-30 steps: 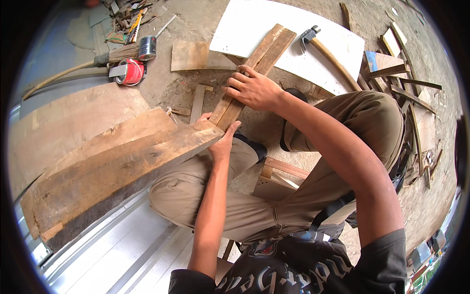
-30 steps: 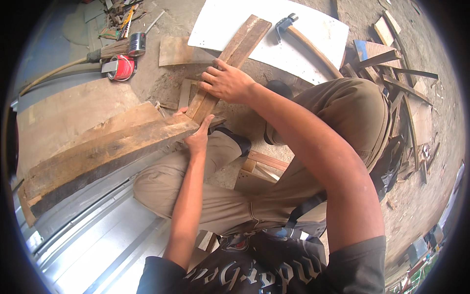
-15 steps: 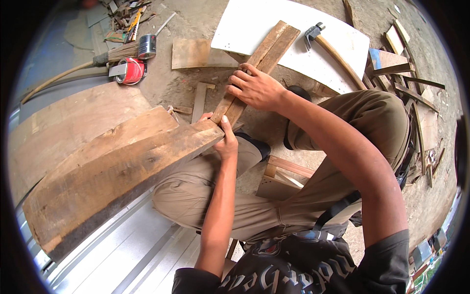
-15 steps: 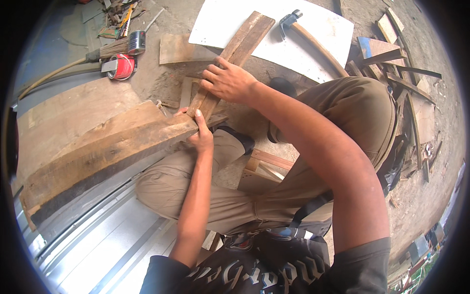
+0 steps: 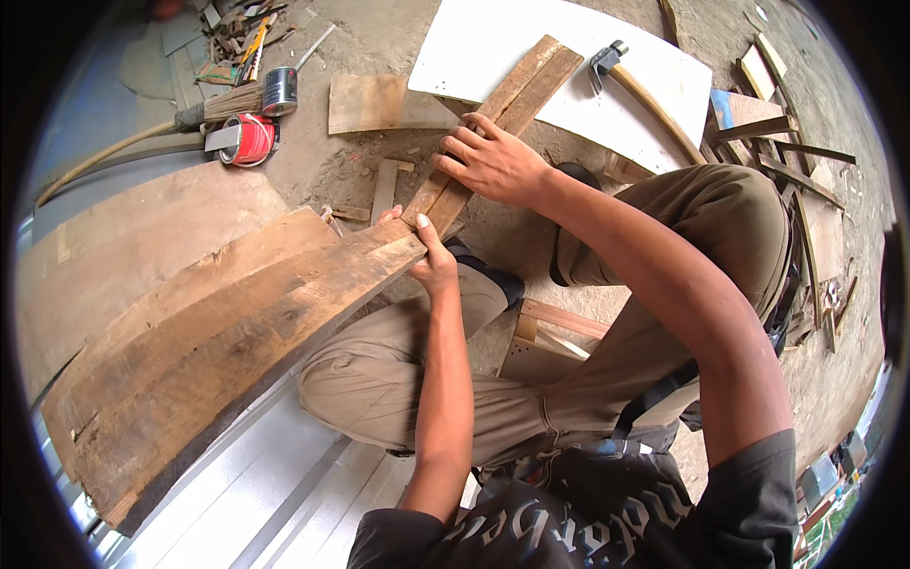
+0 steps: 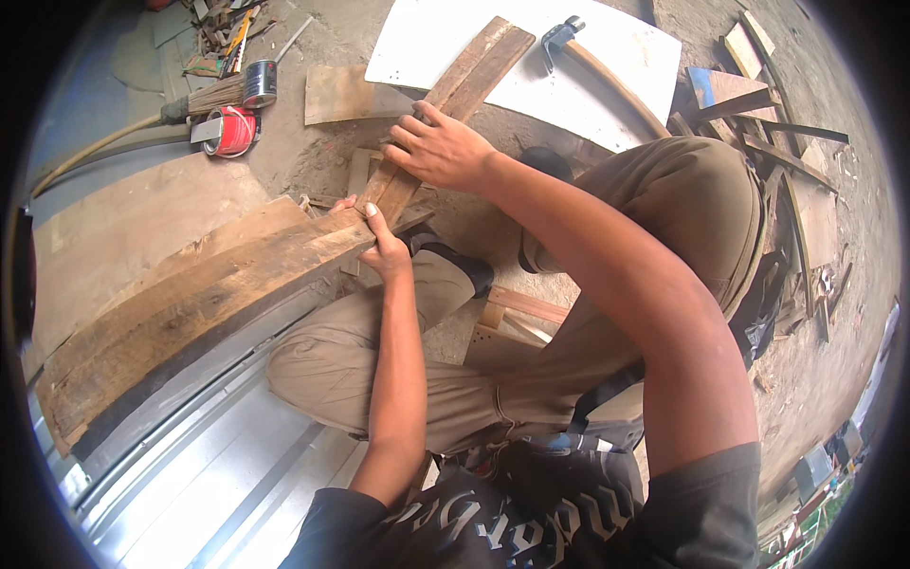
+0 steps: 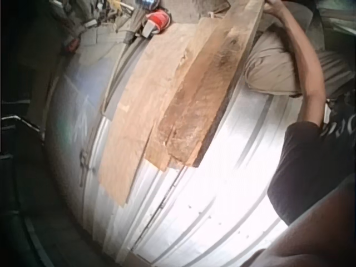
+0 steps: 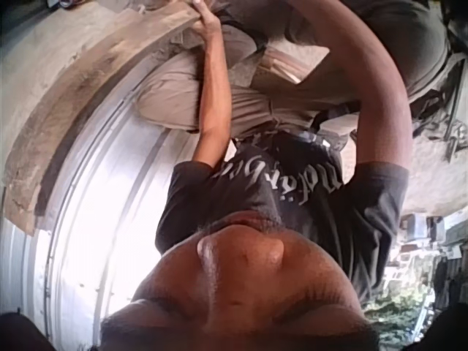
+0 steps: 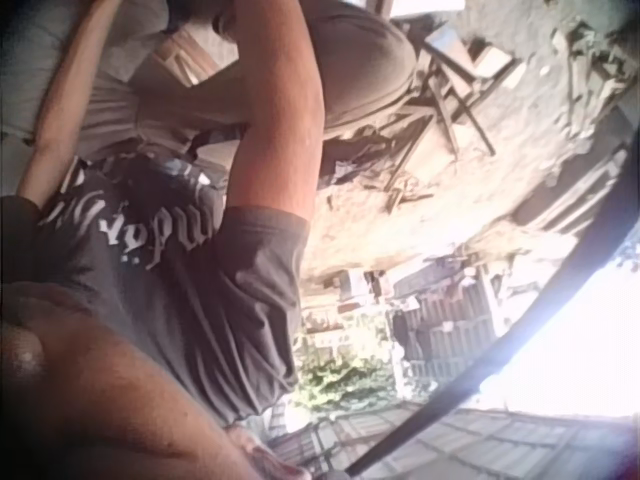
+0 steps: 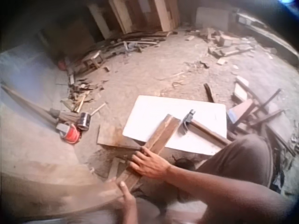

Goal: The person sits on the floor and uses a hammer to split a long wooden plank into smaller pieces. They then align and fit the split pieces together, occasionally picking up nails from a plastic bag and hammering them into the wood.

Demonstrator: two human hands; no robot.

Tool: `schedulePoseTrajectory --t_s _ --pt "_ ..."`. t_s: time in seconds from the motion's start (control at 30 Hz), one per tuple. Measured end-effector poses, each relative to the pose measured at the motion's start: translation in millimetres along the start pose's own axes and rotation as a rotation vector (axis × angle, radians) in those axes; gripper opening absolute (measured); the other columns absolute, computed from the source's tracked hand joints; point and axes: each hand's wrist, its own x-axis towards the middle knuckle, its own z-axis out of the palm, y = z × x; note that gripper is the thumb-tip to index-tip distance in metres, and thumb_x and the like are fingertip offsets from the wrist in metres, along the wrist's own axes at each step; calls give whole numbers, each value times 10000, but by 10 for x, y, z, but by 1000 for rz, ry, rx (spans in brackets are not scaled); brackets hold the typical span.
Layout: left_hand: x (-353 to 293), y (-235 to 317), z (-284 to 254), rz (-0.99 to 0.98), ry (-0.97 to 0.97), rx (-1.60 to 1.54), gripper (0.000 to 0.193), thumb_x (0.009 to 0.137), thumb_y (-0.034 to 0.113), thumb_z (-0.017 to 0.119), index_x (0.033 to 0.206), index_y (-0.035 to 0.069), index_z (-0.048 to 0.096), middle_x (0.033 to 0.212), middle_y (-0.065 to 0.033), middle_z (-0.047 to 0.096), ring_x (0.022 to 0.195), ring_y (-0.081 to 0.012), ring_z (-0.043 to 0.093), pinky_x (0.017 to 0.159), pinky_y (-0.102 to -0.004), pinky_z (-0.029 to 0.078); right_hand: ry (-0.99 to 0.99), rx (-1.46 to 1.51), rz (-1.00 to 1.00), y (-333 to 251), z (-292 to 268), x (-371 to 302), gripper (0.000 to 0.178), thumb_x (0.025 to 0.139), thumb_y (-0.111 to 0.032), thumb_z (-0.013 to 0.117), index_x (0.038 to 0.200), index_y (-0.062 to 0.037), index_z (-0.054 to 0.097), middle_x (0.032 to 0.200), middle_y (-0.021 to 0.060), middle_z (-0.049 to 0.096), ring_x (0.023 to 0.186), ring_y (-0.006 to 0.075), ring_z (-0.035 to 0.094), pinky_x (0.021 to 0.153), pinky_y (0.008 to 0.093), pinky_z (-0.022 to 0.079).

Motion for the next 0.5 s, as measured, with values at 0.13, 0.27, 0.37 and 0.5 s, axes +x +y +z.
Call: schedulePoseTrajectory --t_s 0.13,0.27,0.37,0.5 --pt "-83 -15 76 -178 114 -149 383 957 175 549 1240 -43 410 1221 -168 470 1147 -277 455 1025 -422 364 -8 35 9 -38 -46 29 379 932 -204 522 1294 -108 462 1234 87 526 1226 241 482 1114 470 321" --pt "-70 7 133 -174 110 -181 417 988 226 502 1292 -39 395 1296 -184 477 1219 -271 446 1057 -422 370 1 47 29 -29 -42 7 382 926 -201 529 1289 -101 465 1232 83 525 1220 241 484 1114 470 319" --pt "-35 -47 86 -149 109 -266 456 1003 255 482 1327 -51 387 1326 -191 467 1230 -278 450 1059 -417 376 -48 47 22 -37 -59 17 386 924 -197 531 1292 -96 473 1229 79 528 1209 235 490 1103 466 329" --pt "-69 -100 47 -278 138 -295 487 1012 262 483 1334 -92 390 1304 -189 476 1203 -286 469 1070 -423 350 1 25 20 -17 -46 35 399 923 -197 532 1305 -98 479 1220 71 531 1199 228 494 1084 455 343"
